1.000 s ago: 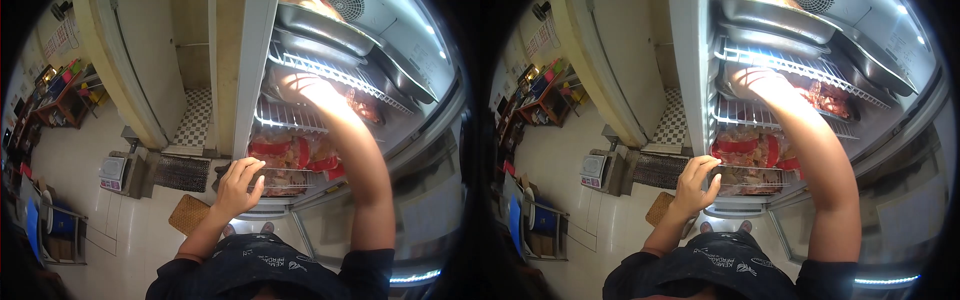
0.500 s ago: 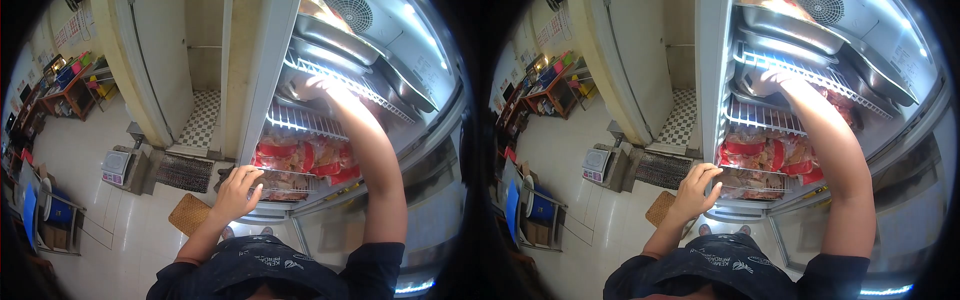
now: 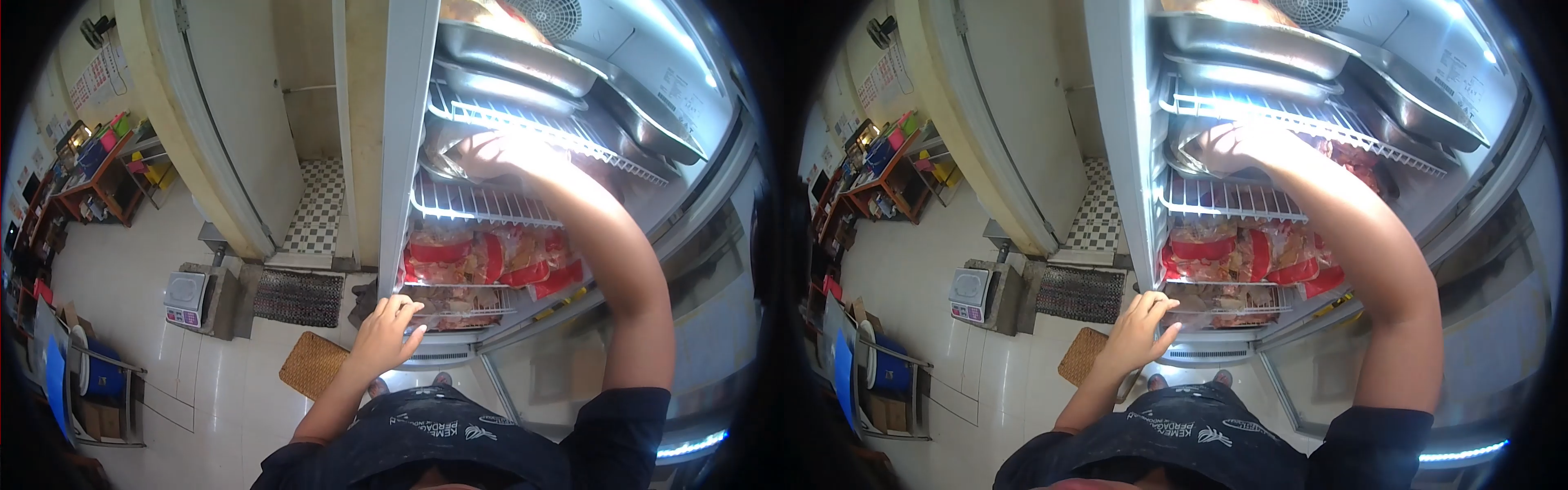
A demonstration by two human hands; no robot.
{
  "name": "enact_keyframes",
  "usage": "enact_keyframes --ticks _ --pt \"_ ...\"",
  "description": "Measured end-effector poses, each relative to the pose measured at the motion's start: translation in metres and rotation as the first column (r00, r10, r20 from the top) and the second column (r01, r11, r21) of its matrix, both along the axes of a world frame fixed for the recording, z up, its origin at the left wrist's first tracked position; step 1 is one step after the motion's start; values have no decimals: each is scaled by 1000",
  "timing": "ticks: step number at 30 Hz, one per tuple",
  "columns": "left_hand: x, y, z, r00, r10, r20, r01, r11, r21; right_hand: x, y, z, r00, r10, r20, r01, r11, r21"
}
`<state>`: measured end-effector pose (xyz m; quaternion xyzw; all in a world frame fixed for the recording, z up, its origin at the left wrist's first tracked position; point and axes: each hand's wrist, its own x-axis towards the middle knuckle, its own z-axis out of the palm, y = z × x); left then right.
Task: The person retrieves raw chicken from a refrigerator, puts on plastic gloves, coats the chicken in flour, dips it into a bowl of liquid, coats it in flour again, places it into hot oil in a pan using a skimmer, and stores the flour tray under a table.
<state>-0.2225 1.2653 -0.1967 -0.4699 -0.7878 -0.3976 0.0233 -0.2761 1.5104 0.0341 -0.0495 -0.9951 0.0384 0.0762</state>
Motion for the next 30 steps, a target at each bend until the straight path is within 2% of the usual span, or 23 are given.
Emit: enact_keyframes --ticks 8,11,14,17,20,23,26,27,30 --pt "-10 10 -3 998 -58 28 60 997 -54 29 -8 10 999 -46 23 48 995 -84" --pt "-15 10 -1 997 -67 35 69 996 -60 35 -20 13 998 -37 -50 39 999 34" --pt "-19 7 -2 997 -65 32 66 996 -55 31 -22 23 979 -46 198 22 992 125" --pt "-25 5 0 997 -64 46 67 996 -57 33 3 -4 969 246 -13 -232 929 288" --pt "-28 -1 -3 997 -53 59 57 997 -59 37 3 -10 935 312 -170 -272 936 225" --pt "-31 -6 -6 997 -32 73 37 997 -68 43 9 -10 926 316 -206 -298 948 113" --pt "-34 -7 -9 996 -40 83 47 996 -74 47 13 -16 852 368 -372 -387 922 26" --pt "-34 -6 -9 995 -45 85 51 996 -72 49 10 -12 843 390 -372 -410 912 27" --pt "-33 -4 -7 994 -67 86 73 995 -74 47 15 -18 821 410 -398 -363 912 190"
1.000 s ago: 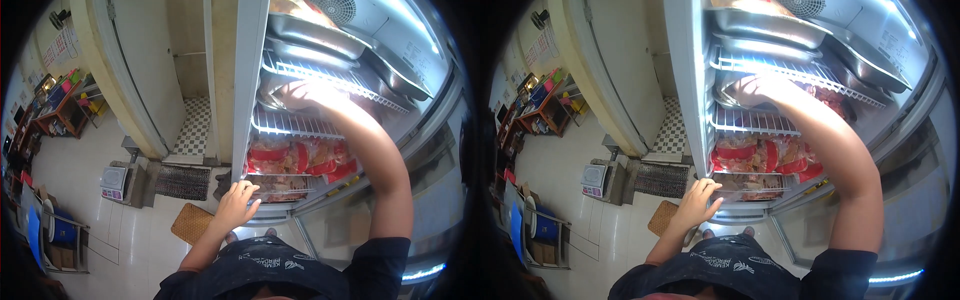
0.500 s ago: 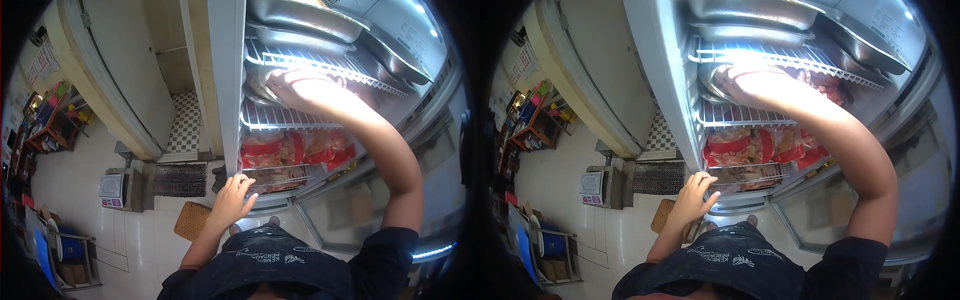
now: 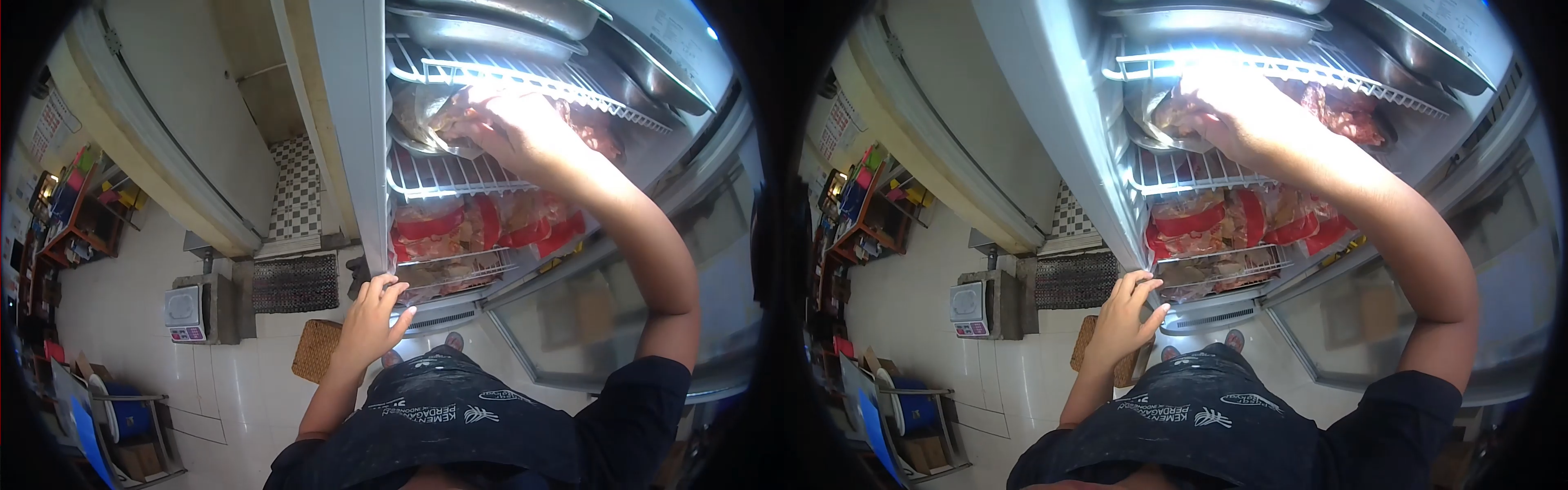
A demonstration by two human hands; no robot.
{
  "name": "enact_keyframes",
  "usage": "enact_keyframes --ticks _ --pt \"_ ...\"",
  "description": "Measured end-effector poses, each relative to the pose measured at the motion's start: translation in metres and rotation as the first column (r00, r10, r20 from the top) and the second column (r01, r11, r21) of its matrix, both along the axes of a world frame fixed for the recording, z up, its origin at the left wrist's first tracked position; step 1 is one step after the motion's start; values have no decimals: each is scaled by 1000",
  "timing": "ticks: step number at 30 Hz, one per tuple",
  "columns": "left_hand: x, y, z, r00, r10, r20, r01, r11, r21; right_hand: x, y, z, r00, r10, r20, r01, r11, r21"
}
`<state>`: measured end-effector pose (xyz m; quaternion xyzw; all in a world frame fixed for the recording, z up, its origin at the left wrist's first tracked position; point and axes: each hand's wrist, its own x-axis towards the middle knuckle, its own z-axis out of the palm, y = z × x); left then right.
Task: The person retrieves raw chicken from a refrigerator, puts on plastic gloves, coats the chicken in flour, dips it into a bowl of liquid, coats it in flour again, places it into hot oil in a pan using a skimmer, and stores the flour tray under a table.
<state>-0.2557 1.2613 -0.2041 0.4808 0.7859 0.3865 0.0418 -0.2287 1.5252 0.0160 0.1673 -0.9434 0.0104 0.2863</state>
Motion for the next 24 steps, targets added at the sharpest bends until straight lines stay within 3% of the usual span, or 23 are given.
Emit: enact_keyframes --ticks 3,6,8,10,12,14,24 --pt "0 -1 -1 1000 -12 -11 12 1000 -3 2 5 -2 999 -11 34 11 1000 20" --pt "-1 1 -3 999 -21 -50 21 1000 0 -9 3 -13 982 -173 69 180 978 -106" --pt "1 4 -3 997 -41 -65 41 999 -5 -10 -6 -8 989 -146 -23 148 981 124" --pt "3 8 -1 996 -68 -60 67 998 -16 -14 -16 0 981 -192 40 181 966 187" --pt "7 11 2 994 -82 -67 82 997 -1 -23 -23 10 922 -289 258 273 957 97" --pt "9 10 2 995 -90 -50 90 996 -3 -30 -21 12 897 -316 310 306 949 82" --pt "14 8 2 998 -68 -4 68 997 -39 -58 -24 8 883 -368 290 347 930 123"
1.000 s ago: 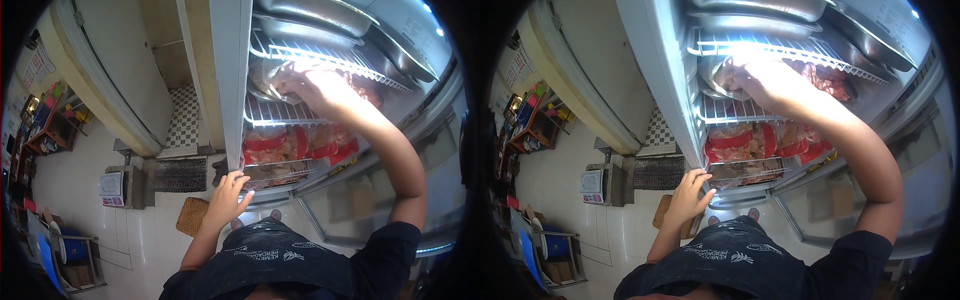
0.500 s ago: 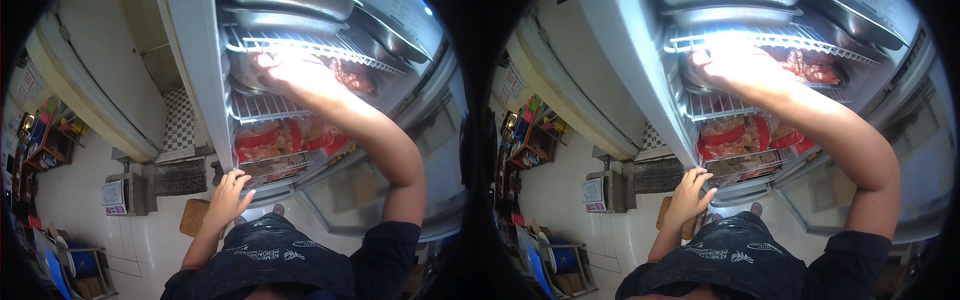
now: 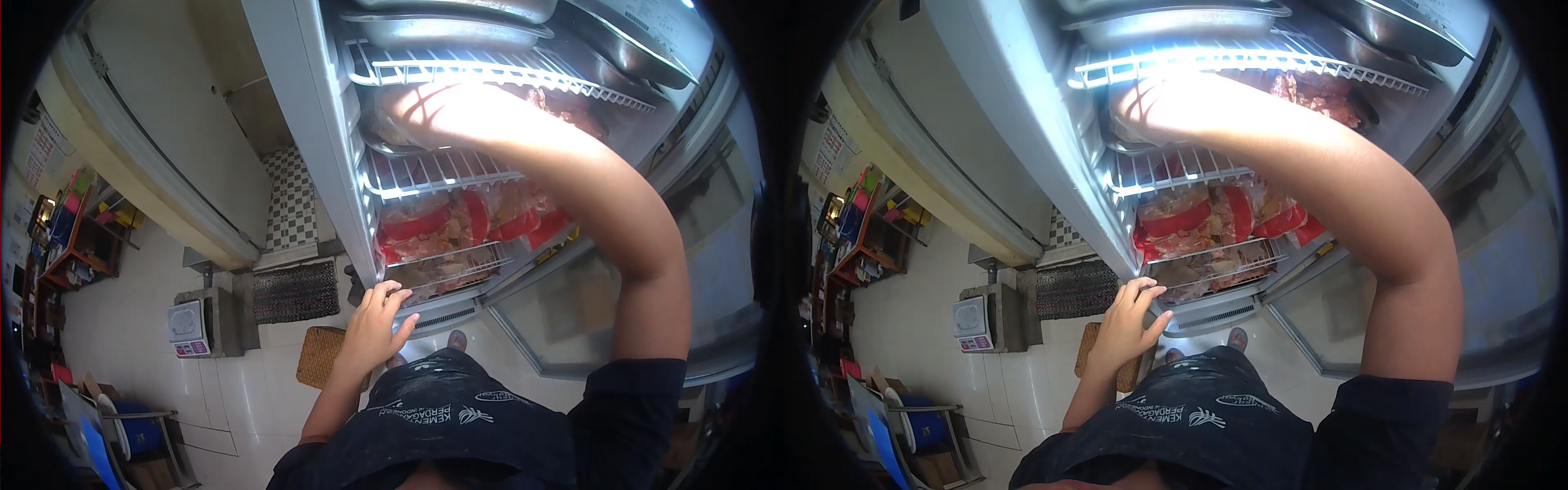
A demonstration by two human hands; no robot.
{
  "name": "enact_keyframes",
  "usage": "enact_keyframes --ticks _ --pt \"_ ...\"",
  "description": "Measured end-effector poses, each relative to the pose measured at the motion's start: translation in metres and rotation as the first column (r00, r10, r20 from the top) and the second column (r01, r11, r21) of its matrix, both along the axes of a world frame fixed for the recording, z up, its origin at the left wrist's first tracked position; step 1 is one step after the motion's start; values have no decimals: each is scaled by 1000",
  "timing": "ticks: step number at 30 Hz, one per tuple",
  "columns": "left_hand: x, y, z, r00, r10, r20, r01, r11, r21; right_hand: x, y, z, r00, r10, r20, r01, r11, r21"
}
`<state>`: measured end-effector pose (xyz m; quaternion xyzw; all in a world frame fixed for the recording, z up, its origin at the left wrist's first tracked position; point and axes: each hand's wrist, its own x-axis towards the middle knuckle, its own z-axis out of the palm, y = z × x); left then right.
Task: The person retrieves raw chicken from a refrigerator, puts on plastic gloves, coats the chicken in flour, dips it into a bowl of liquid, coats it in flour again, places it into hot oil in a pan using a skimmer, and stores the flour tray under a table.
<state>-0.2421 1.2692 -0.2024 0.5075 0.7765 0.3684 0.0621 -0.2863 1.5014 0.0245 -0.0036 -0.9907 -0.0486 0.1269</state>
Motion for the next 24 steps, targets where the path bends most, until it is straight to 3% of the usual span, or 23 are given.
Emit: enact_keyframes --ticks 24 --pt "11 -30 -7 992 123 22 -123 992 28 -18 12 -7 994 -48 -102 52 998 39"
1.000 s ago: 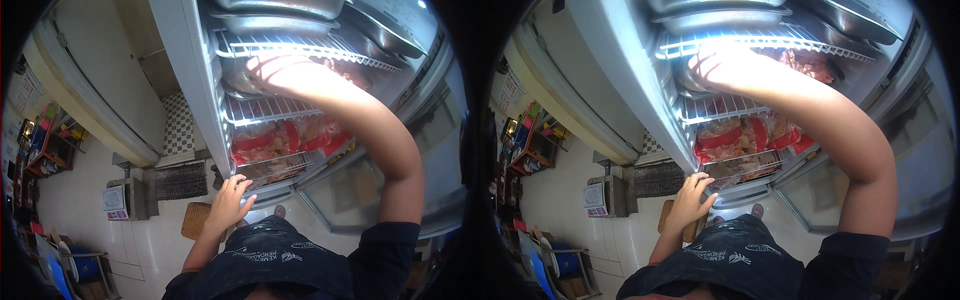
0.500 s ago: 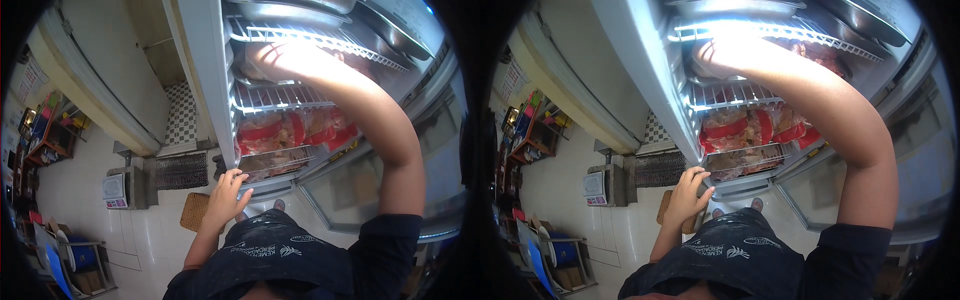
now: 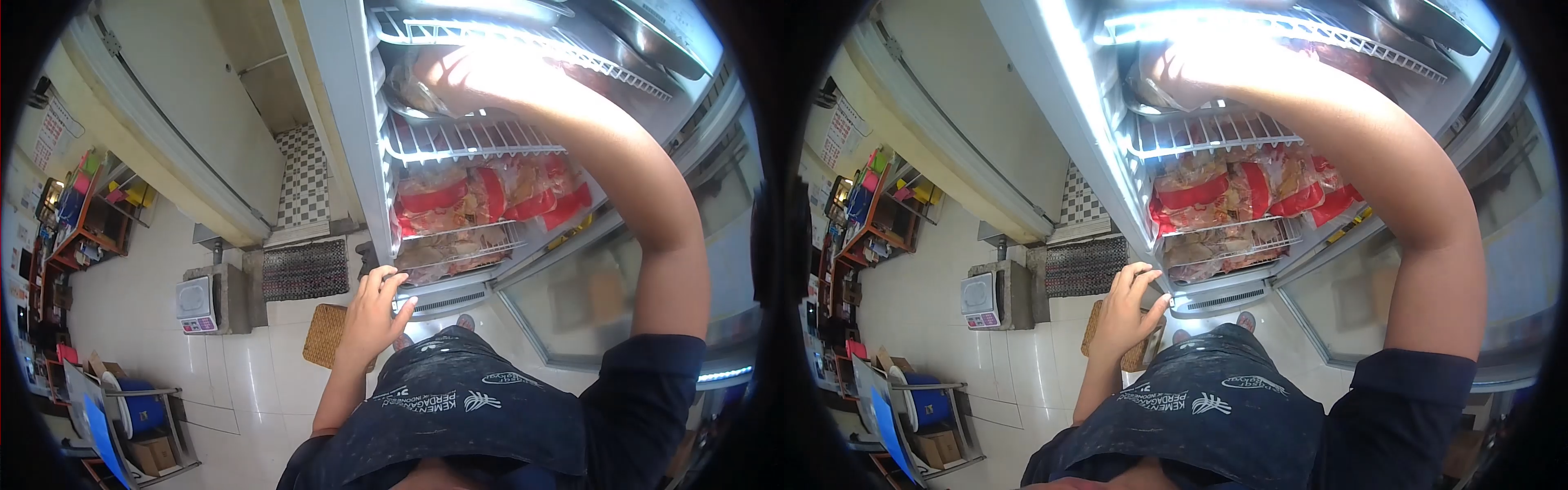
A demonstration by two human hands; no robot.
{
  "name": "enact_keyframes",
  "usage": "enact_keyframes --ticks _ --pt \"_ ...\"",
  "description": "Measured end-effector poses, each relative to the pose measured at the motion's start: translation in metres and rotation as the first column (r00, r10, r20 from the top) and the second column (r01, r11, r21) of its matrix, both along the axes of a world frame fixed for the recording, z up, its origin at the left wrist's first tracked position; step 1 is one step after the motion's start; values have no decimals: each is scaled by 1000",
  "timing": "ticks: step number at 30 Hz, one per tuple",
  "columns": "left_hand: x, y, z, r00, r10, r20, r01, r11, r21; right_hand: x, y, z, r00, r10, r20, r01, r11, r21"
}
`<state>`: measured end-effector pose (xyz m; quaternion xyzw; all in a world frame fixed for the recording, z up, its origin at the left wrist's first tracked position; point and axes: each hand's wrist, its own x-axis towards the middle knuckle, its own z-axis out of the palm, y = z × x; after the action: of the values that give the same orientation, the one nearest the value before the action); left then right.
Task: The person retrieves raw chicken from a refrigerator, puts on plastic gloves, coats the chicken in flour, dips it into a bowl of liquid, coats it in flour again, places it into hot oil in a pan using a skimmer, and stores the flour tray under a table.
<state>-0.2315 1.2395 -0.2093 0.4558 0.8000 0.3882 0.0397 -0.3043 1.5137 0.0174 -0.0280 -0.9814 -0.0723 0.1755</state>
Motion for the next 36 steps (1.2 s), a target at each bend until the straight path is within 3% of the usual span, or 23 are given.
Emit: enact_keyframes --ticks 9,36 --pt "-1 -1 0 1000 -4 11 4 1000 -18 28 7 1 998 70 -5 -70 998 -3" --pt "13 23 0 995 -98 18 99 991 -85 1 17 7 999 34 -3 -34 999 -17"
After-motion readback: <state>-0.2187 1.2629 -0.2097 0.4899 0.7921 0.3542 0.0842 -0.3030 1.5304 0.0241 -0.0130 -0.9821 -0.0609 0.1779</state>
